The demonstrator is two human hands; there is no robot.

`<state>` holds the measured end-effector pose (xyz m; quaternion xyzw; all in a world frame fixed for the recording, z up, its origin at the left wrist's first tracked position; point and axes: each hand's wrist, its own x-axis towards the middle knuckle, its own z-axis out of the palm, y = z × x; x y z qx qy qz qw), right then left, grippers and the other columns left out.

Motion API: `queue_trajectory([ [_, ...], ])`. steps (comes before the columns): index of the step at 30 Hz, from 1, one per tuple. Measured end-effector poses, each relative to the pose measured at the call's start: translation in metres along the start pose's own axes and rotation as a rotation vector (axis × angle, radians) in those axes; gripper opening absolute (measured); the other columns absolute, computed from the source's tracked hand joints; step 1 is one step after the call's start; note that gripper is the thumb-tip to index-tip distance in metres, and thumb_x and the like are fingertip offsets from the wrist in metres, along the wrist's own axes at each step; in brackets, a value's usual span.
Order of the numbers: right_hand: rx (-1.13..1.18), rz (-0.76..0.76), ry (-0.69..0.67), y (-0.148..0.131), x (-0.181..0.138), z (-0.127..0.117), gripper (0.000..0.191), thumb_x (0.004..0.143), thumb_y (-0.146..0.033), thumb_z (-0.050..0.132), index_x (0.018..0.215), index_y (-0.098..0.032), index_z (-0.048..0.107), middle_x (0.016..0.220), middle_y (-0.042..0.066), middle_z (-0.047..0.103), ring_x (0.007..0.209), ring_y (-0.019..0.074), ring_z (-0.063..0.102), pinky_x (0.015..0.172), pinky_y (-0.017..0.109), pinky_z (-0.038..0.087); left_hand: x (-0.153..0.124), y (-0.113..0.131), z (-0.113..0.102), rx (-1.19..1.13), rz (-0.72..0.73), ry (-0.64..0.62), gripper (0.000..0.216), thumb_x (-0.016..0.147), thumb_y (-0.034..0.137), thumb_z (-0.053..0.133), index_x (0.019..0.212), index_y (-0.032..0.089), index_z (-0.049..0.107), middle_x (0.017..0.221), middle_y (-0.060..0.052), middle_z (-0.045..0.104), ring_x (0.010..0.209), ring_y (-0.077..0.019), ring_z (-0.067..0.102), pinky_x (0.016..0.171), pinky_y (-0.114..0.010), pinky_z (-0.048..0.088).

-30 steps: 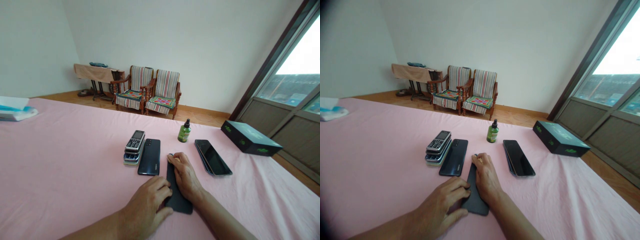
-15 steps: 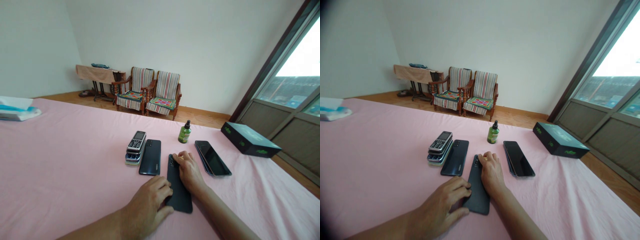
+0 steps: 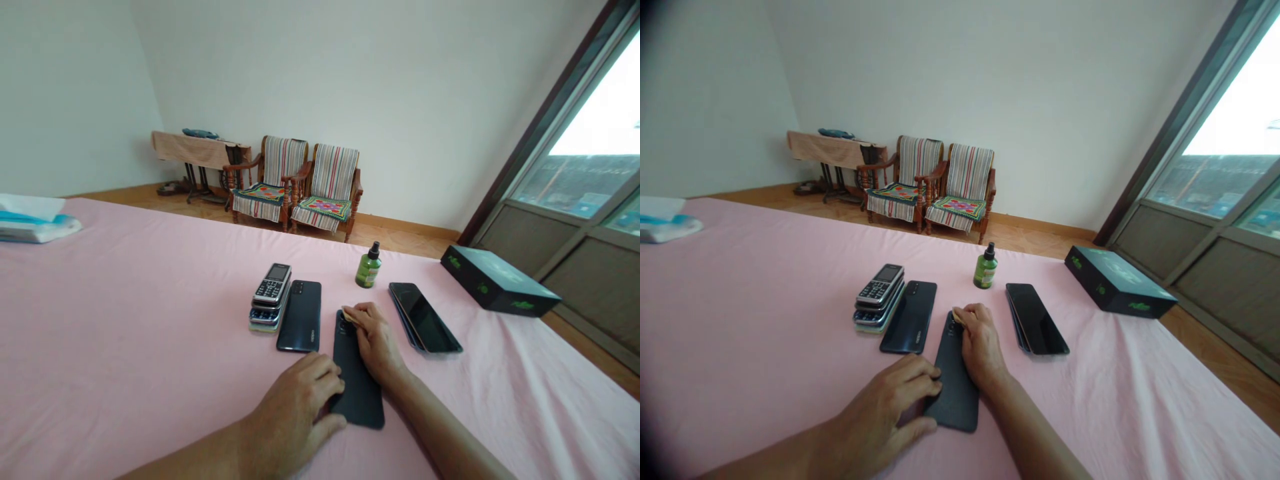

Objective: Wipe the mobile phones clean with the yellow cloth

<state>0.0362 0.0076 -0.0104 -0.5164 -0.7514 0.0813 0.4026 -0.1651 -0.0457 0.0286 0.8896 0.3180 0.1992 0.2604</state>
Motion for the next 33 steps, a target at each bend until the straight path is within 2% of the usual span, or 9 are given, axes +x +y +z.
queue_trajectory([
  [4, -0.021, -0.053, -0.077, -0.001, 0.003, 0.001, 0.054, 0.078, 0.007, 0.039, 0.113, -0.022, 0.069, 0.102, 0.01, 0.06, 0.093, 0.0229, 0.051, 0.083, 0.039, 0.046, 0.0, 0.0, 0.0, -0.011, -0.003, 0.006, 0.029, 0.078, 0.014, 0.076, 0.105, 0.016, 0.066, 0.112, -0.007, 0.061, 0.104, -0.0243, 0.056, 0.093, -0.036, 0.045],
  [8, -0.044, -0.098, -0.154, -0.014, -0.002, -0.006, 0.051, 0.08, 0.005, 0.039, 0.111, -0.021, 0.069, 0.104, 0.011, 0.06, 0.094, 0.0236, 0.05, 0.082, 0.04, 0.046, -0.001, 0.001, 0.0, -0.038, -0.019, 0.009, 0.031, 0.077, 0.013, 0.077, 0.105, 0.017, 0.065, 0.111, -0.006, 0.06, 0.103, -0.0234, 0.055, 0.093, -0.036, 0.045],
  [12, 0.002, -0.087, -0.207, -0.031, -0.019, -0.013, 0.05, 0.072, 0.007, 0.041, 0.102, -0.02, 0.07, 0.099, 0.009, 0.06, 0.094, 0.0233, 0.051, 0.08, 0.038, 0.047, 0.0, 0.003, -0.001, -0.081, -0.073, 0.025, 0.033, 0.072, 0.01, 0.079, 0.099, 0.016, 0.062, 0.105, -0.004, 0.059, 0.101, -0.0225, 0.055, 0.091, -0.034, 0.046],
  [15, 0.001, -0.04, -0.182, -0.037, -0.037, -0.02, 0.043, 0.072, 0.005, 0.042, 0.096, -0.019, 0.068, 0.096, 0.008, 0.06, 0.09, 0.0228, 0.052, 0.077, 0.036, 0.047, 0.001, 0.003, -0.002, -0.1, -0.09, 0.027, 0.033, 0.071, 0.008, 0.079, 0.097, 0.016, 0.061, 0.103, -0.004, 0.058, 0.1, -0.0218, 0.055, 0.09, -0.033, 0.046],
  [18, -0.036, 0.055, -0.089, -0.032, -0.048, -0.028, 0.034, 0.075, 0.001, 0.041, 0.091, -0.017, 0.066, 0.09, 0.009, 0.059, 0.085, 0.0219, 0.055, 0.074, 0.034, 0.046, 0.001, 0.003, -0.002, -0.1, -0.07, 0.021, 0.039, 0.07, 0.009, 0.079, 0.104, 0.016, 0.062, 0.111, -0.005, 0.058, 0.106, -0.0224, 0.055, 0.096, -0.033, 0.045],
  [22, -0.092, 0.289, 0.022, -0.023, -0.046, -0.041, 0.02, 0.078, -0.01, 0.042, 0.069, -0.018, 0.058, 0.071, 0.005, 0.06, 0.066, 0.0188, 0.058, 0.061, 0.03, 0.043, 0.0, -0.001, -0.001, -0.062, -0.058, 0.018, 0.048, 0.071, 0.013, 0.079, 0.115, 0.016, 0.062, 0.127, -0.01, 0.055, 0.119, -0.0254, 0.05, 0.104, -0.036, 0.041],
  [27, 0.037, 0.531, -0.08, -0.025, -0.038, -0.048, 0.02, 0.079, -0.027, 0.044, 0.071, -0.019, 0.061, 0.06, 0.004, 0.064, 0.053, 0.0184, 0.062, 0.048, 0.026, 0.041, -0.001, -0.005, 0.004, 0.001, -0.069, 0.005, 0.05, 0.074, 0.017, 0.077, 0.121, 0.014, 0.06, 0.135, -0.013, 0.053, 0.125, -0.0287, 0.048, 0.107, -0.042, 0.04],
  [30, 0.197, 0.663, -0.166, -0.024, -0.039, -0.049, 0.028, 0.078, -0.035, 0.041, 0.076, -0.017, 0.063, 0.058, 0.005, 0.065, 0.044, 0.0185, 0.061, 0.038, 0.025, 0.039, -0.002, -0.006, 0.006, 0.017, -0.062, 0.022, 0.053, 0.073, 0.016, 0.078, 0.123, 0.014, 0.06, 0.135, -0.014, 0.054, 0.124, -0.029, 0.05, 0.106, -0.042, 0.041],
  [33, 0.359, 0.757, -0.186, -0.024, -0.04, -0.049, 0.032, 0.075, -0.042, 0.044, 0.076, -0.016, 0.062, 0.056, 0.005, 0.065, 0.039, 0.0172, 0.059, 0.033, 0.023, 0.036, -0.003, -0.006, 0.008, 0.022, -0.042, 0.047, 0.052, 0.074, 0.015, 0.077, 0.124, 0.014, 0.06, 0.133, -0.014, 0.055, 0.122, -0.0284, 0.051, 0.105, -0.042, 0.042],
])
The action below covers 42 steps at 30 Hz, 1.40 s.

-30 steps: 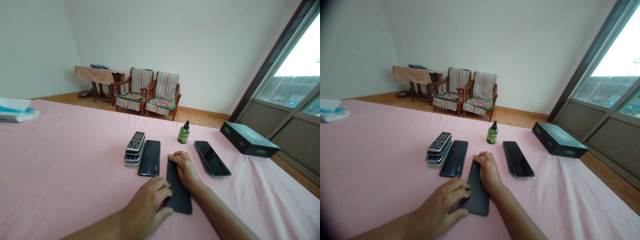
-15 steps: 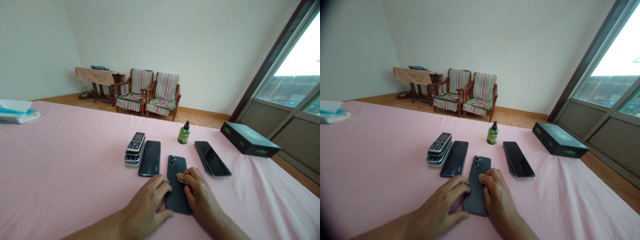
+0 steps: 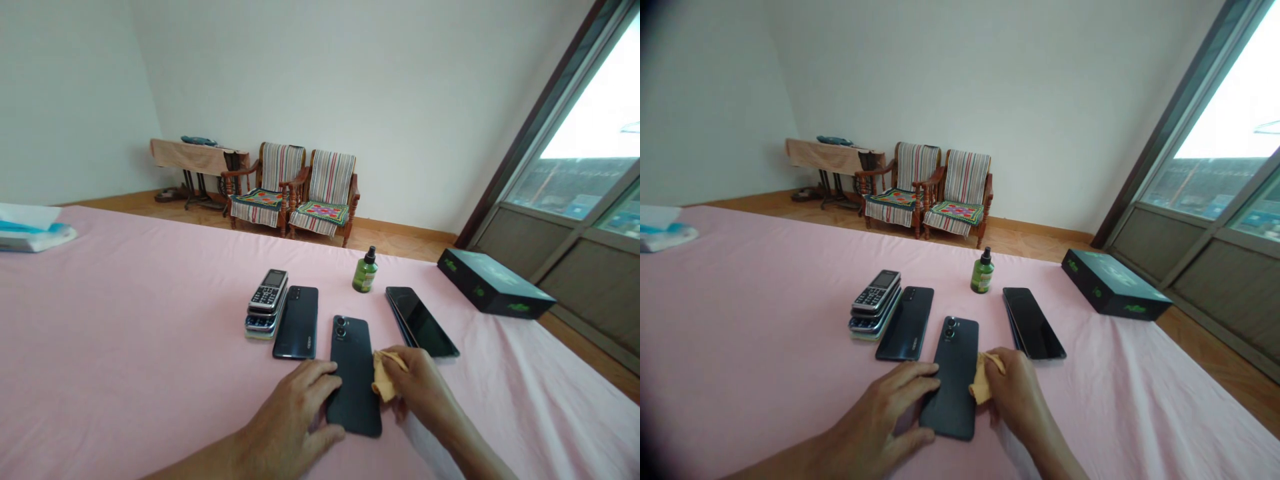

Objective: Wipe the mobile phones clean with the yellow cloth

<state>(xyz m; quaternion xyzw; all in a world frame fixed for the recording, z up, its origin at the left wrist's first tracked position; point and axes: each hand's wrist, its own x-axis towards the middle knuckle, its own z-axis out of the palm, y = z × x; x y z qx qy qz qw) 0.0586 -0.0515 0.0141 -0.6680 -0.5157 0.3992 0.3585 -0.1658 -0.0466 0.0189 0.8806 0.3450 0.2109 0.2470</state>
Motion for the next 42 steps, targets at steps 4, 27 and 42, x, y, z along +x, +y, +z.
queue_trajectory([
  [4, 0.131, 0.069, -0.036, -0.005, -0.004, 0.004, 0.038, 0.076, -0.051, 0.046, 0.067, -0.016, 0.059, 0.038, -0.003, 0.051, 0.028, 0.0084, 0.041, 0.03, 0.018, 0.026, 0.001, 0.004, -0.001, -0.018, 0.005, -0.002, 0.047, 0.075, 0.014, 0.075, 0.121, 0.014, 0.062, 0.132, -0.014, 0.057, 0.122, -0.0279, 0.052, 0.105, -0.04, 0.042],
  [27, -0.137, -0.3, 0.246, 0.002, 0.0, -0.002, 0.032, 0.088, -0.044, 0.042, 0.075, -0.019, 0.058, 0.068, 0.004, 0.061, 0.06, 0.0193, 0.057, 0.055, 0.028, 0.039, -0.001, 0.009, 0.002, 0.045, -0.053, -0.048, 0.048, 0.078, 0.014, 0.064, 0.126, 0.018, 0.06, 0.139, -0.012, 0.053, 0.126, -0.0305, 0.05, 0.106, -0.046, 0.042],
  [42, 0.277, -0.29, 0.012, -0.021, -0.013, 0.009, 0.035, 0.089, -0.052, 0.05, 0.079, -0.019, 0.058, 0.072, 0.0, 0.054, 0.067, 0.0147, 0.051, 0.058, 0.022, 0.041, 0.002, 0.015, -0.006, -0.216, -0.054, 0.031, 0.072, 0.067, 0.033, 0.083, 0.13, 0.017, 0.053, 0.124, -0.012, 0.06, 0.113, -0.0299, 0.056, 0.102, -0.04, 0.044],
])
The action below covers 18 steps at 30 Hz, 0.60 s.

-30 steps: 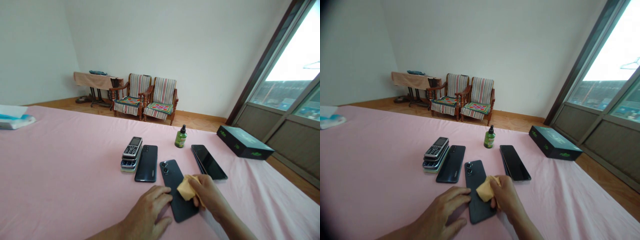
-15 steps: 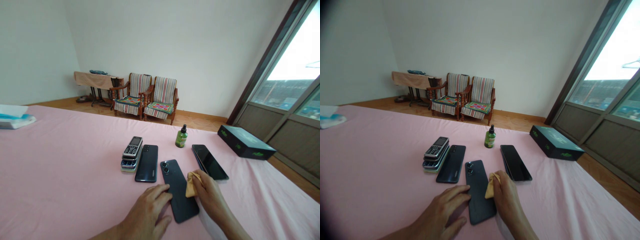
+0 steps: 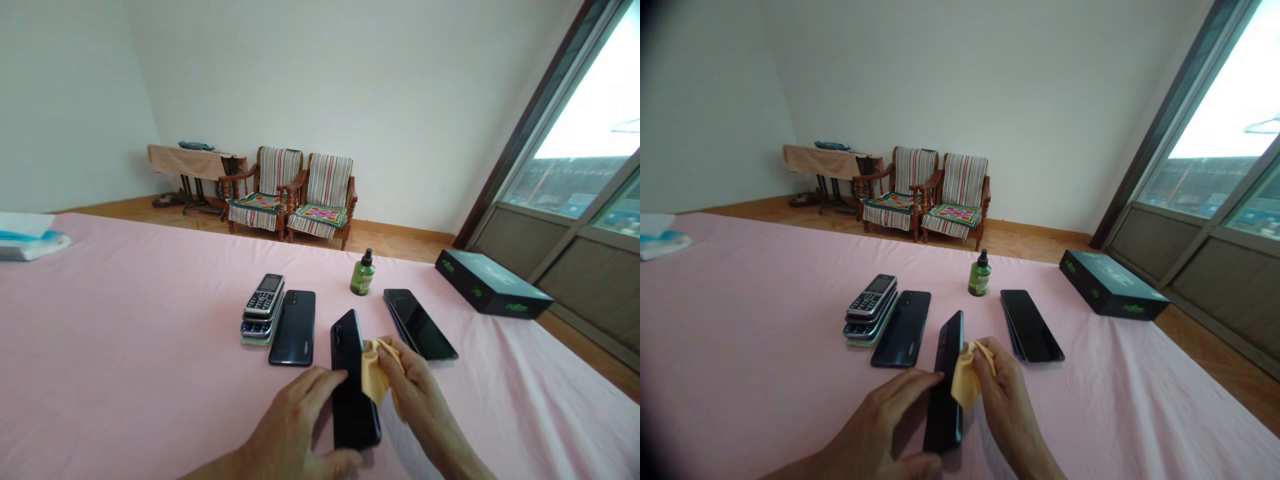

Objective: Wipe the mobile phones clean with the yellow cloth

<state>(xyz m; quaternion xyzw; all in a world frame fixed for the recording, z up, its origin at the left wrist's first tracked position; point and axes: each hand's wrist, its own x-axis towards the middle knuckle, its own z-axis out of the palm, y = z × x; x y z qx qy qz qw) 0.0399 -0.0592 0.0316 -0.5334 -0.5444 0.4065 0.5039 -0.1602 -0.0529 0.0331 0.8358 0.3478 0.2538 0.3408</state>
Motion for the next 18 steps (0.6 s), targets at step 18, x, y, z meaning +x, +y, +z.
queue_trajectory([
  [18, 0.156, 0.032, -0.279, -0.0036, -0.0038, 0.0095, 0.037, 0.09, -0.052, 0.052, 0.1, -0.018, 0.065, 0.093, 0.006, 0.068, 0.083, 0.0187, 0.062, 0.073, 0.026, 0.047, 0.0074, -0.0051, 0.0008, -0.642, -0.215, 0.106, 0.052, 0.084, 0.039, 0.061, 0.127, 0.013, 0.048, 0.089, -0.006, 0.064, 0.079, -0.02, 0.062, 0.066, -0.028, 0.052],
])
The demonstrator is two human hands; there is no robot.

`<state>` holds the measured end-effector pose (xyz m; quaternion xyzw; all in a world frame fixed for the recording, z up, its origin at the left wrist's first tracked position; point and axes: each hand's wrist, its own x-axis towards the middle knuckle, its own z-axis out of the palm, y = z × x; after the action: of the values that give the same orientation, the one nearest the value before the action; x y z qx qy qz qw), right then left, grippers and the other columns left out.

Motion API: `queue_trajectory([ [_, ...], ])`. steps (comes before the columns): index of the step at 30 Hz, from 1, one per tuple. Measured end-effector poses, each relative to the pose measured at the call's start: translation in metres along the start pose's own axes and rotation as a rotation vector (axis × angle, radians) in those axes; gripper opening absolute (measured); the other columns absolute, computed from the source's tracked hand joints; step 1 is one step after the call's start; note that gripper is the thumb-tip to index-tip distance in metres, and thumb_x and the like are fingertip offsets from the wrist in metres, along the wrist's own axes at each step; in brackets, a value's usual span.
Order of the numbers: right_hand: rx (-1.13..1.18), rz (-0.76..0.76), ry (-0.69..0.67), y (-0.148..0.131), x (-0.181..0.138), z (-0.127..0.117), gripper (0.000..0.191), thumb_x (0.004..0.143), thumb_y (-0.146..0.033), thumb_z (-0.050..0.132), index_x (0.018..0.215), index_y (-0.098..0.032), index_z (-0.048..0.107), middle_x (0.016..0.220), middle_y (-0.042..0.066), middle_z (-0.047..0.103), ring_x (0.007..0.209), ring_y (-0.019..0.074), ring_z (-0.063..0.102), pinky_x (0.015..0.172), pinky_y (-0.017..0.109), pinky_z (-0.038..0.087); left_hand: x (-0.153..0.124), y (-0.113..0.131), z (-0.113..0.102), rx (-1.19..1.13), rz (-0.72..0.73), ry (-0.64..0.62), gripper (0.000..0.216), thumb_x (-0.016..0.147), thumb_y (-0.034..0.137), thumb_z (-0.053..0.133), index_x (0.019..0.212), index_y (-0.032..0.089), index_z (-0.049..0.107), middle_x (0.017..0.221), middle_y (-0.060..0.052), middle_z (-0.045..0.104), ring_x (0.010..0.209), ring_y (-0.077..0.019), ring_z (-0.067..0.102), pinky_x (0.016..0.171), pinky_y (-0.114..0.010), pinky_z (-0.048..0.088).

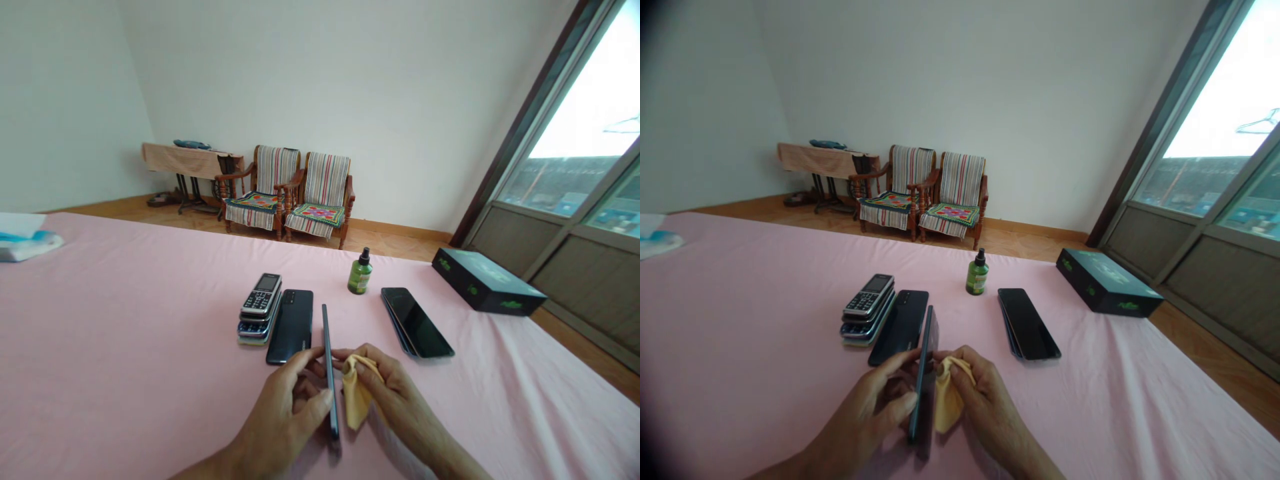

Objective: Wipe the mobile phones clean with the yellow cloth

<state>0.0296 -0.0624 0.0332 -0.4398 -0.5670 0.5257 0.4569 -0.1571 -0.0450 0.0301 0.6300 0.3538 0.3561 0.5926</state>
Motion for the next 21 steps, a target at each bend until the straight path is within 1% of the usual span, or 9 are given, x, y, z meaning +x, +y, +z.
queue_trajectory([
  [4, 0.014, 0.01, 0.015, 0.005, 0.001, 0.0, 0.035, 0.089, -0.051, 0.053, 0.096, -0.019, 0.065, 0.086, 0.003, 0.067, 0.073, 0.0157, 0.06, 0.065, 0.024, 0.046, 0.003, -0.004, -0.003, -0.029, -0.068, -0.007, 0.047, 0.084, 0.043, 0.061, 0.117, 0.011, 0.053, 0.075, -0.001, 0.059, 0.064, -0.0155, 0.059, 0.053, -0.023, 0.045],
  [6, 0.011, 0.025, 0.017, 0.009, 0.002, 0.0, 0.036, 0.089, -0.051, 0.053, 0.098, -0.019, 0.066, 0.085, 0.003, 0.067, 0.071, 0.0153, 0.059, 0.061, 0.023, 0.045, 0.003, -0.003, -0.004, -0.037, -0.092, -0.013, 0.042, 0.083, 0.041, 0.061, 0.111, 0.011, 0.054, 0.074, 0.0, 0.057, 0.062, -0.0148, 0.057, 0.052, -0.022, 0.044],
  [11, 0.037, 0.043, 0.029, 0.015, 0.004, 0.002, 0.034, 0.09, -0.048, 0.053, 0.1, -0.018, 0.067, 0.085, 0.004, 0.067, 0.069, 0.0145, 0.058, 0.058, 0.022, 0.043, 0.001, 0.001, -0.006, -0.03, -0.054, -0.021, 0.025, 0.082, 0.035, 0.059, 0.095, 0.014, 0.056, 0.072, 0.001, 0.056, 0.067, -0.0169, 0.059, 0.055, -0.023, 0.043],
  [16, 0.06, 0.057, 0.021, 0.014, 0.003, 0.002, 0.032, 0.089, -0.046, 0.054, 0.099, -0.018, 0.066, 0.086, 0.004, 0.067, 0.07, 0.0151, 0.058, 0.057, 0.022, 0.043, 0.002, -0.003, -0.006, -0.063, -0.08, -0.026, 0.026, 0.086, 0.042, 0.059, 0.093, 0.017, 0.053, 0.069, 0.003, 0.057, 0.058, -0.016, 0.058, 0.059, -0.026, 0.046],
  [21, 0.059, 0.053, 0.062, 0.015, 0.003, 0.006, 0.032, 0.086, -0.047, 0.058, 0.094, -0.017, 0.066, 0.083, 0.004, 0.066, 0.068, 0.0145, 0.057, 0.056, 0.021, 0.043, 0.003, -0.003, -0.008, -0.005, -0.012, 0.015, 0.024, 0.085, 0.04, 0.058, 0.082, 0.017, 0.053, 0.071, 0.001, 0.056, 0.071, -0.0187, 0.057, 0.068, -0.028, 0.046],
])
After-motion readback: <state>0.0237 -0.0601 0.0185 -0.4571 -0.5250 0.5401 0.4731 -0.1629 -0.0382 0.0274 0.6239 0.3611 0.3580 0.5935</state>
